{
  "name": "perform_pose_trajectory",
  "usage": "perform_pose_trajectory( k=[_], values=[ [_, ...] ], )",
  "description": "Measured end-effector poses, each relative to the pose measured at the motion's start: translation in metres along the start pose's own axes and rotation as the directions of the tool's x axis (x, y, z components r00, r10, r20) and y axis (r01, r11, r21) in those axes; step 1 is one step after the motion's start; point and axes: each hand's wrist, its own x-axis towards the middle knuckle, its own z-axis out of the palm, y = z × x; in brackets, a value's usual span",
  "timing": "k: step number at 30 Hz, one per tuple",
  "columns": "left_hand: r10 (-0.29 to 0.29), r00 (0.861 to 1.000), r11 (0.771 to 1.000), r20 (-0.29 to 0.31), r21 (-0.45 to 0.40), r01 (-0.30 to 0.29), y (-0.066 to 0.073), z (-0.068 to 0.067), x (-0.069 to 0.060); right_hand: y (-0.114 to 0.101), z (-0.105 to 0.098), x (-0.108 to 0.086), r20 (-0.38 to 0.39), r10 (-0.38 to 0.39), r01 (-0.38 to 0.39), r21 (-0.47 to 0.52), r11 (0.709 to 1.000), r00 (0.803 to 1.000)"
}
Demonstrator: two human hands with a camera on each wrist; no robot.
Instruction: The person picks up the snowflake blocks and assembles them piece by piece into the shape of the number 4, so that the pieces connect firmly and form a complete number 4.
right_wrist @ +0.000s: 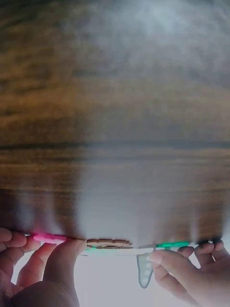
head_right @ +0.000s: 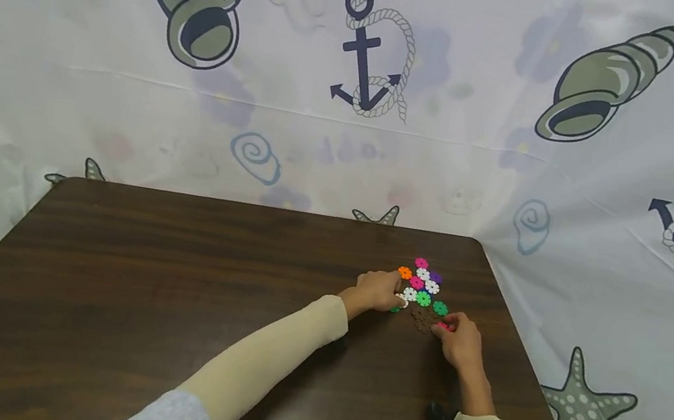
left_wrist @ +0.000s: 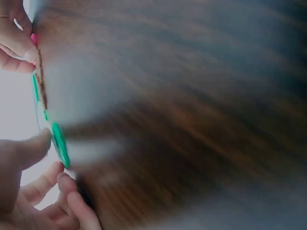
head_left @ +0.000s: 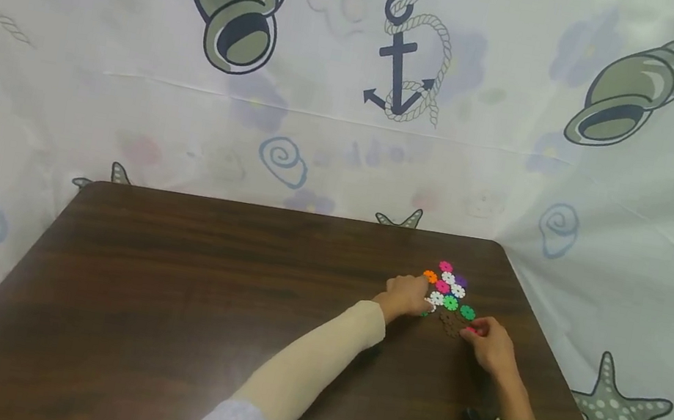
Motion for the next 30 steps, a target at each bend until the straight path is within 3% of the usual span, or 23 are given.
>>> perform_pose_trajectory(
  k=[3,9,11,12,13,17,18,19,23,27,30],
  values=[
    [-0.018,1.0,1.0,0.008,0.007,0.017,-0.002,-0.002,-0.005,0.001,0.004,-0.002,0.008,0.005,-0.005,0.001,1.0,1.0],
    [-0.049,0.995,0.988,0.088,-0.143,0.061,-0.009,-0.014,-0.014,0.0,0.005,-0.009,-0.001,0.045,-0.045,0.004,0.999,0.999],
    [-0.03,0.994,0.984,0.108,-0.174,0.048,-0.014,-0.017,-0.015,-0.001,0.005,-0.012,-0.001,0.051,-0.051,0.0,0.999,0.999],
    [0.0,0.993,0.991,0.12,-0.134,0.016,-0.016,-0.018,-0.015,-0.002,0.005,-0.014,0.002,0.055,-0.055,-0.001,0.999,0.999],
    [0.018,0.992,0.989,0.124,-0.149,0.001,-0.019,-0.019,-0.016,-0.002,0.005,-0.016,0.006,0.059,-0.059,0.001,0.998,0.998],
    [0.081,0.991,0.955,0.109,-0.293,-0.046,-0.034,-0.021,-0.022,-0.006,0.006,-0.025,0.017,0.06,-0.06,0.01,0.998,0.998],
    [0.089,0.991,0.934,0.104,-0.355,-0.047,-0.038,-0.021,-0.025,-0.007,0.007,-0.027,0.024,0.06,-0.061,0.021,0.998,0.998],
    [0.079,0.992,0.89,0.094,-0.456,-0.028,-0.043,-0.021,-0.028,-0.009,0.008,-0.03,0.03,0.06,-0.061,0.029,0.998,0.998],
    [0.084,0.994,0.757,0.072,-0.653,-0.017,-0.057,-0.028,-0.045,-0.023,0.012,-0.042,0.049,0.025,-0.028,0.076,0.997,0.999],
    [0.087,0.995,0.623,0.05,-0.782,-0.015,-0.066,-0.04,-0.063,-0.045,0.014,-0.051,0.013,-0.063,0.061,0.102,0.993,0.998],
    [0.09,0.996,0.554,0.026,-0.832,-0.028,-0.069,-0.051,-0.076,-0.066,0.013,-0.054,-0.026,-0.116,0.118,0.112,0.987,0.993]
  ],
)
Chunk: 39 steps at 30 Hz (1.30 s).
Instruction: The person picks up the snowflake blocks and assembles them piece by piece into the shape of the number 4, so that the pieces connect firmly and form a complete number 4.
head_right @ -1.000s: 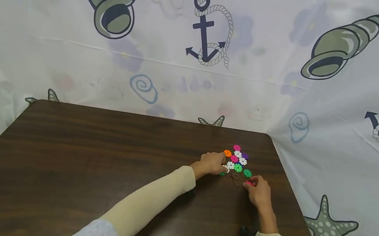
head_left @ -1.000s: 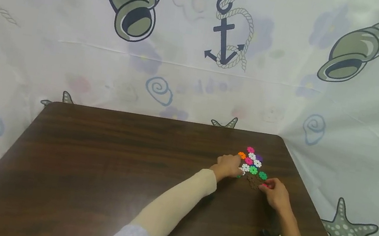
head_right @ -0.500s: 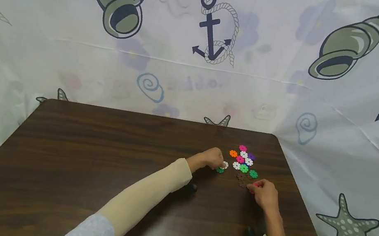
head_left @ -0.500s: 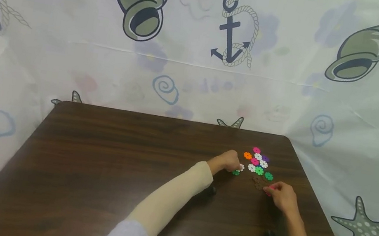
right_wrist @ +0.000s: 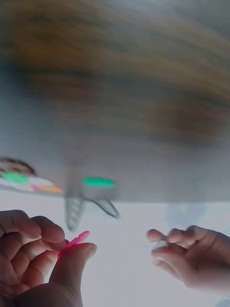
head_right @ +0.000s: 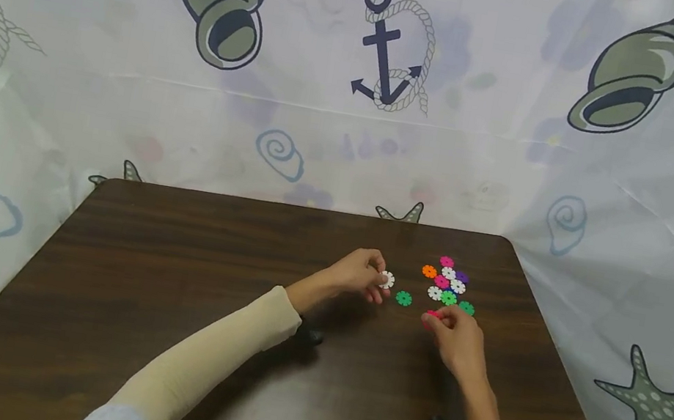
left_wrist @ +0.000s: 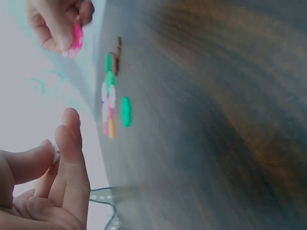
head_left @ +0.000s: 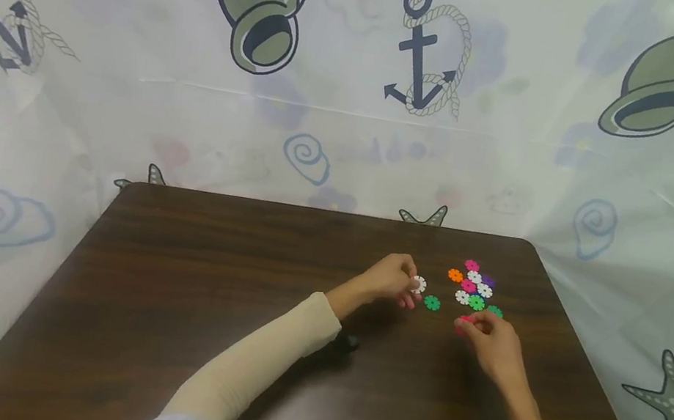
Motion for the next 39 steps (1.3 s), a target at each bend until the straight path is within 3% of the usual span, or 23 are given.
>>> perform_pose_trajectory(
  k=[10,18,25,30,34,39],
  values=[
    [0.072,0.995,0.993,-0.069,-0.089,-0.078,0.013,-0.01,-0.047,-0.05,0.004,-0.016,-0.063,-0.113,0.117,0.069,0.991,0.992],
    [0.142,0.982,0.986,-0.125,-0.074,-0.152,0.014,-0.012,-0.076,-0.071,0.014,-0.023,-0.157,-0.224,0.243,0.119,0.963,0.962],
    [0.244,0.952,0.968,-0.183,-0.017,-0.251,0.012,-0.02,-0.104,-0.091,0.024,-0.026,-0.203,-0.258,0.292,0.163,0.942,0.945],
    [0.258,0.931,0.963,-0.259,-0.006,-0.268,0.008,-0.029,-0.117,-0.112,0.026,-0.021,-0.214,-0.293,0.337,0.212,0.917,0.932],
    [0.276,0.91,0.957,-0.311,-0.002,-0.291,0.003,-0.033,-0.124,-0.128,0.029,-0.017,-0.237,-0.319,0.38,0.289,0.879,0.918],
    [0.289,0.883,0.952,-0.369,0.01,-0.307,0.0,-0.035,-0.131,-0.145,0.034,-0.016,-0.208,-0.321,0.378,0.363,0.852,0.924]
  ],
)
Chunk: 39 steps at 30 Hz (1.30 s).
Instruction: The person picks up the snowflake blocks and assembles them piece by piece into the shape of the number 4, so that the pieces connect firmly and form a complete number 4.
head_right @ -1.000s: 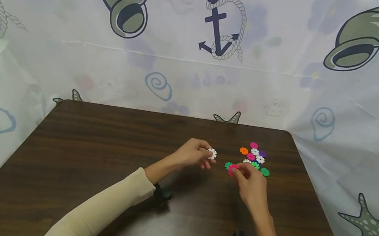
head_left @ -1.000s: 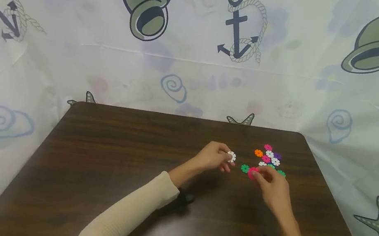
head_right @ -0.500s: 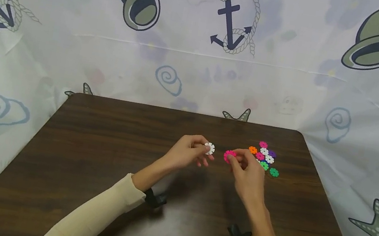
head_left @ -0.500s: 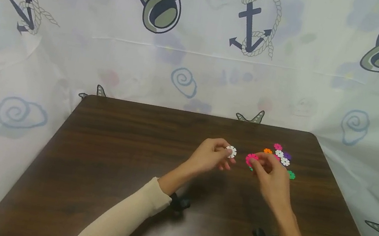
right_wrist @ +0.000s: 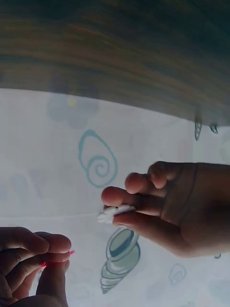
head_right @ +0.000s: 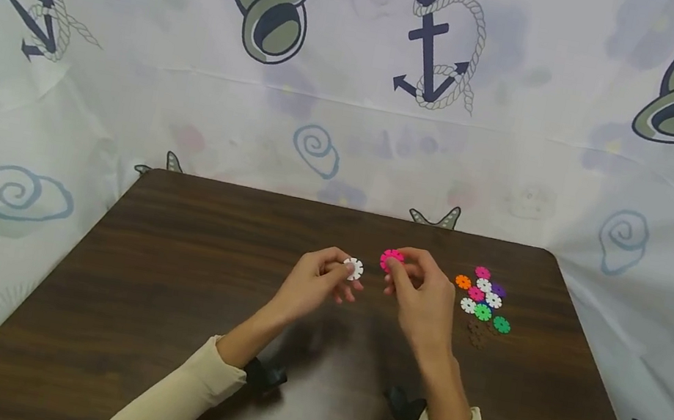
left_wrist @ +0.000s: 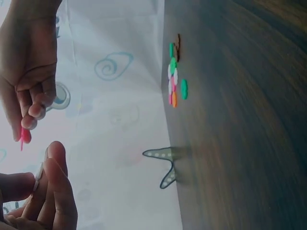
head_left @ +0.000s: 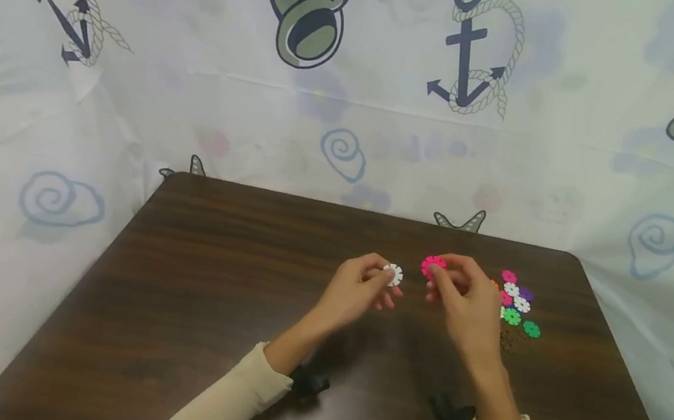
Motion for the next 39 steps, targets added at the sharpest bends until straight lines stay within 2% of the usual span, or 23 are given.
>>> perform_pose_trajectory(
  k=[5,11,20,24,32,39],
  values=[
    [0.013,0.998,1.0,-0.059,-0.02,-0.014,-0.001,-0.006,0.001,-0.006,0.008,0.007,0.017,0.021,-0.022,0.042,0.999,1.0],
    [0.019,0.995,0.999,-0.1,-0.036,-0.023,-0.006,-0.014,0.002,-0.009,0.017,0.013,0.028,0.045,-0.047,0.097,0.994,0.999],
    [0.028,0.992,0.999,-0.119,-0.038,-0.033,-0.011,-0.02,0.004,-0.009,0.034,0.013,0.064,0.116,-0.121,0.086,0.989,0.991],
    [0.046,0.99,0.999,-0.133,-0.002,-0.046,-0.01,-0.022,0.006,-0.007,0.044,0.018,0.089,0.123,-0.13,0.079,0.988,0.988],
    [0.077,0.99,0.996,-0.12,0.062,-0.07,-0.013,-0.022,0.004,-0.005,0.052,0.014,0.092,0.122,-0.129,0.077,0.989,0.988],
    [0.083,0.988,0.993,-0.132,0.095,-0.071,-0.017,-0.021,-0.002,-0.006,0.056,0.008,0.113,0.147,-0.162,0.135,0.978,0.983]
  ],
)
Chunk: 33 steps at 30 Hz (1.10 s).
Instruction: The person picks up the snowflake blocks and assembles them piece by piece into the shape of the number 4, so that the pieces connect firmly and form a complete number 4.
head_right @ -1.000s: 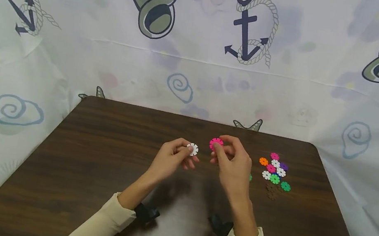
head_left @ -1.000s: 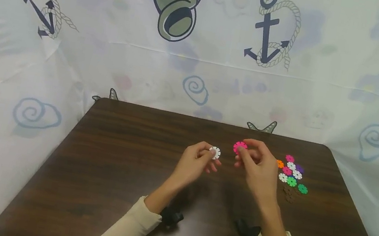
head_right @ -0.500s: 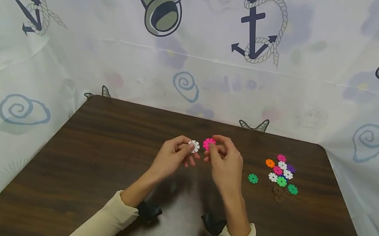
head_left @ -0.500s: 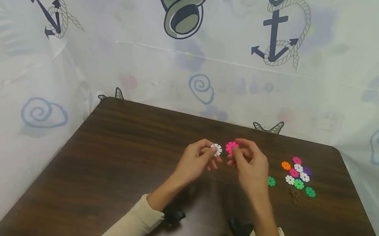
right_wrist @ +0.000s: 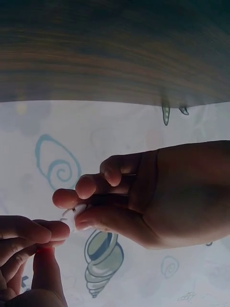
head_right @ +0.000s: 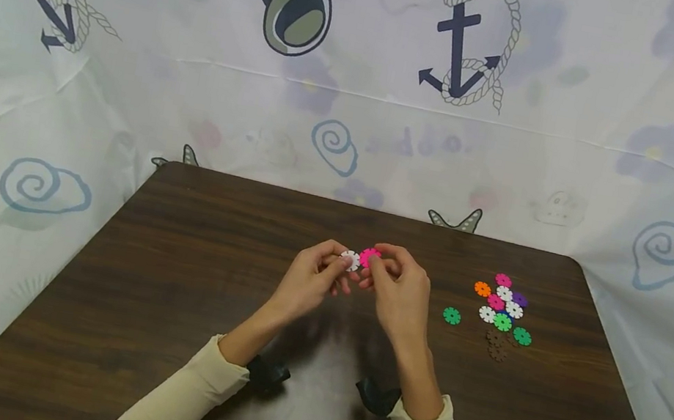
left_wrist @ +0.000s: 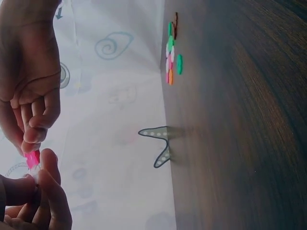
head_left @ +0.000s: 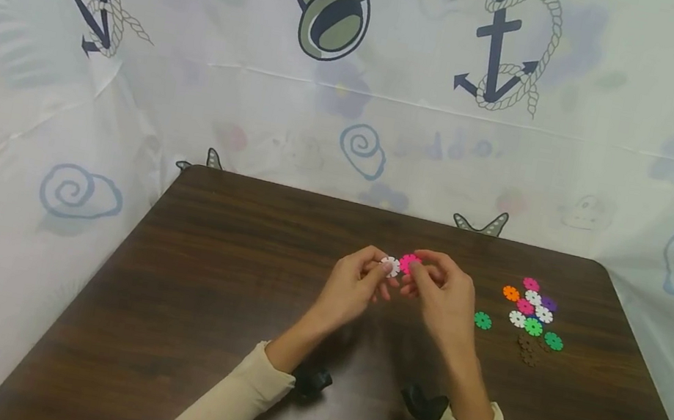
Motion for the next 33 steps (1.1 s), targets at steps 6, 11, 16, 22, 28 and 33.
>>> perform_pose_trajectory(
  k=[6,11,16,22,28,33],
  values=[
    [0.031,0.999,0.997,-0.043,0.066,-0.028,-0.002,0.005,-0.002,0.0,0.0,0.001,0.007,0.029,-0.029,0.017,0.999,1.0],
    [0.083,0.995,0.99,-0.062,0.116,-0.075,-0.003,0.009,-0.002,0.0,0.001,0.001,-0.005,0.047,-0.047,0.016,0.999,0.999],
    [0.126,0.99,0.981,-0.065,0.154,-0.114,-0.004,0.011,-0.003,-0.001,0.002,0.001,0.006,0.066,-0.066,0.029,0.997,0.998],
    [0.123,0.991,0.981,-0.059,0.16,-0.112,-0.003,0.011,-0.002,0.001,-0.001,0.003,0.065,0.099,-0.102,0.045,0.994,0.993],
    [0.083,0.997,0.973,-0.007,0.217,-0.079,-0.003,0.01,-0.001,0.007,-0.022,0.006,0.207,0.177,-0.177,-0.019,0.984,0.962],
    [0.074,0.997,0.973,-0.022,0.222,-0.067,-0.003,0.01,-0.001,0.016,-0.04,0.007,0.233,0.176,-0.137,-0.178,0.975,0.956]
  ],
)
